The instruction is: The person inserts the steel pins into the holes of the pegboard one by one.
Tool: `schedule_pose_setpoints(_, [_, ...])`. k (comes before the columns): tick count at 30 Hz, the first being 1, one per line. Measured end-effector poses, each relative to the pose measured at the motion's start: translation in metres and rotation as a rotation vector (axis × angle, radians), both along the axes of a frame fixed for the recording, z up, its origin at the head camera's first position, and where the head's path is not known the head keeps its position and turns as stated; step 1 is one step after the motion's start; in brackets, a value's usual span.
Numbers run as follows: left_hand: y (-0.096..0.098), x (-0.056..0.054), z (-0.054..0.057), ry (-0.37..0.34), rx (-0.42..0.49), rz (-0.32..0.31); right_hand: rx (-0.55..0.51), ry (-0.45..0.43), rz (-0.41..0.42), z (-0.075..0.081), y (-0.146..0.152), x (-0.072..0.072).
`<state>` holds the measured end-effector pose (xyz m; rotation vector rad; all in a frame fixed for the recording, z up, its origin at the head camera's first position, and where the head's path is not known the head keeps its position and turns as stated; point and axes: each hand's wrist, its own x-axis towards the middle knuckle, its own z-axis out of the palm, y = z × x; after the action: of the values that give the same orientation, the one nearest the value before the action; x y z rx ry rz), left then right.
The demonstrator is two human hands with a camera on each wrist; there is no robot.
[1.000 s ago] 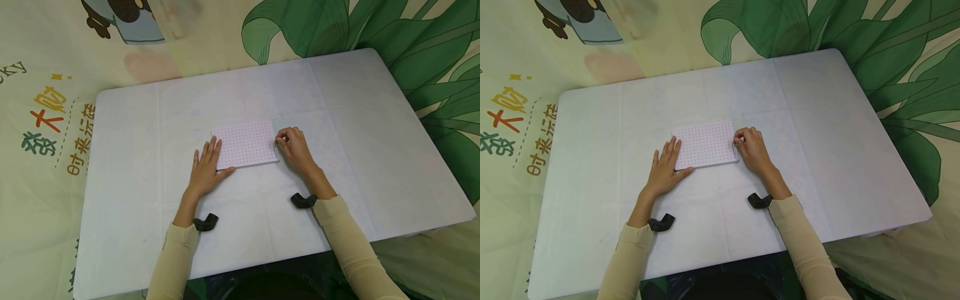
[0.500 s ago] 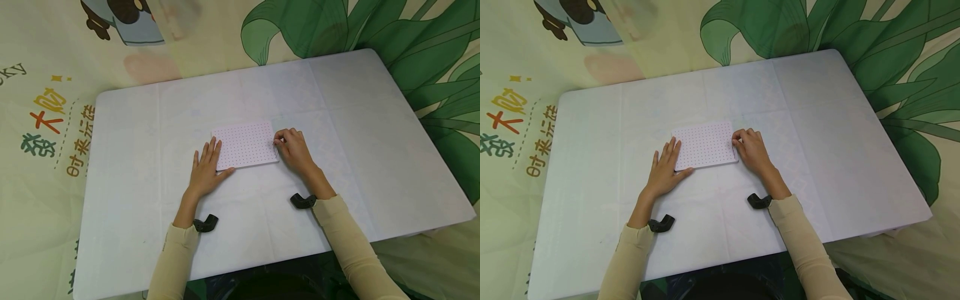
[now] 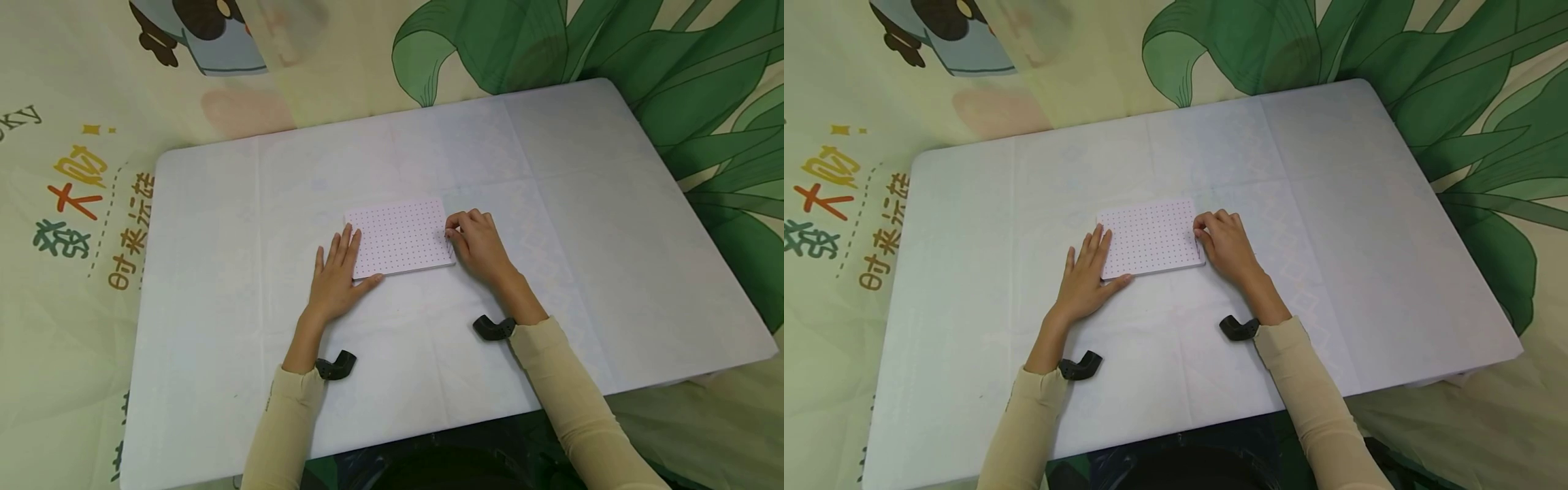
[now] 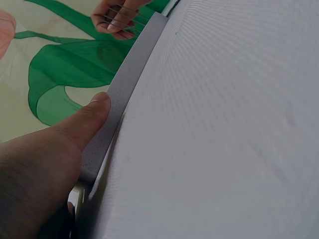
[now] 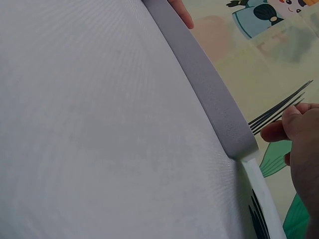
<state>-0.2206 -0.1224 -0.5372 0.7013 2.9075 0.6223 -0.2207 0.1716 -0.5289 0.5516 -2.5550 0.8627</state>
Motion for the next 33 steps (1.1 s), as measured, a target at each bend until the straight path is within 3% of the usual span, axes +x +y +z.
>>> schedule_pose_setpoints(22, [-0.0014, 0.0, -0.0041, 0.003, 0.007, -0.004, 0.036, -0.014, -0.016, -0.0035, 0.0029, 0.0023])
schedule_pose_setpoints(33, [-0.0011, -0.0001, -0.002, 0.011, 0.006, -0.007, -0.061, -0.092, -0.054, -0.0002, 0.007, 0.006])
